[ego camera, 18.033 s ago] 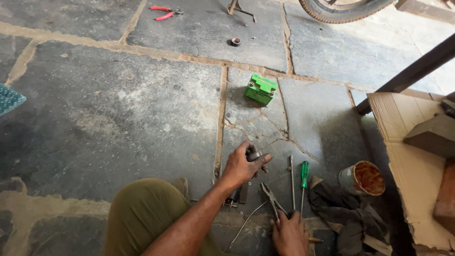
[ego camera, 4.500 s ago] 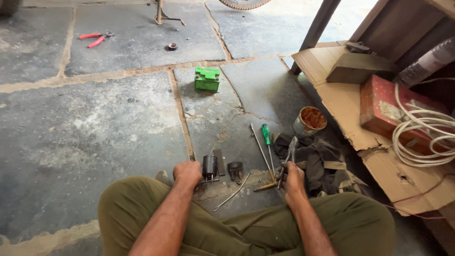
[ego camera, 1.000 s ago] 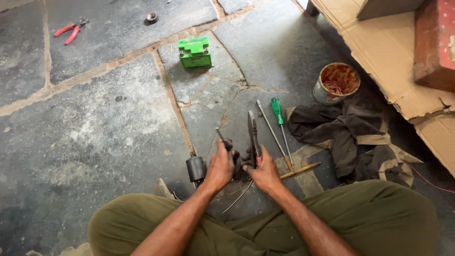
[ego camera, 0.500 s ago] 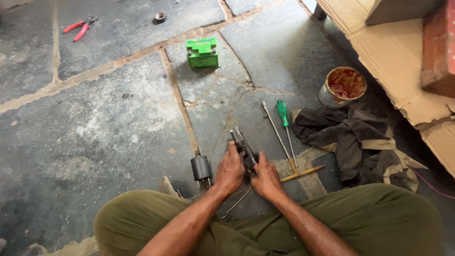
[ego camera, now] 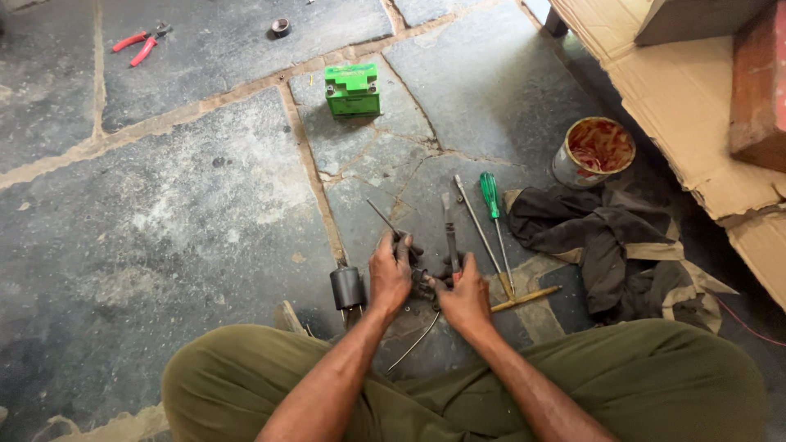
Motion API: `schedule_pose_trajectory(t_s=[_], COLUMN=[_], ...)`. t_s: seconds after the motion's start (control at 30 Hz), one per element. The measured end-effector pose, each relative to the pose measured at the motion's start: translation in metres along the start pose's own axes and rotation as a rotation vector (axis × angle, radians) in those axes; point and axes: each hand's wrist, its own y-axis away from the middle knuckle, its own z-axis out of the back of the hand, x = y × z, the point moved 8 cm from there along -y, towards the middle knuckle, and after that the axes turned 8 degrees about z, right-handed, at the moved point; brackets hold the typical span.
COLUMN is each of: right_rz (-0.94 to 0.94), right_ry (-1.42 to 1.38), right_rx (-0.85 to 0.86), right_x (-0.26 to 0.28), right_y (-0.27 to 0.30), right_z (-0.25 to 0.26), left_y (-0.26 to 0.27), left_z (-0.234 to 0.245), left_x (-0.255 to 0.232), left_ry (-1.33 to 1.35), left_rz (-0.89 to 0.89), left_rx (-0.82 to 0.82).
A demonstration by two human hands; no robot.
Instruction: The person sits on a tiled floor and disassembles a small electric motor. They use pliers to remove a retaining clip and separate the motor housing, then use a screwdriver to loosen internal components. The person continues to manipulate the motor parts with pliers and a screwdriver, removing small pieces and placing them on the floor.
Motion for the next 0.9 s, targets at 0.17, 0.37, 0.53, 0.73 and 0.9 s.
schedule_pose_trajectory(t_s=[0.17,0.37,0.53,0.73,0.9], right_rz=[-0.108,-0.441,-0.486,-0.427,-0.417], right_ry=[-0.076,-0.551,-0.717,-0.654,-0.535], right_rx=[-0.134,-0.238,-0.195,-0.155,-0.111], right_x=[-0.023,-0.074,-0.068,-0.037,-0.027], right_y=[0.000,0.005,0.002,-0.006,-0.009], right_z=[-0.001,-0.022,-0.021,-0.002,-0.002], left_y=[-0.002,-0.002,-0.004,-0.004,-0.004], left_z=[-0.007,-0.030,-0.037,-0.039,-0.040], left_x=[-0.004,-0.008,-0.006,-0.009,-0.017], left_ry=[0.067,0.049,0.059,0.101,0.137], left_rz=[0.029,-0.004,-0.029,0.009,-0.056], left_rx=[0.067,0.135,0.163,0.212,0.230])
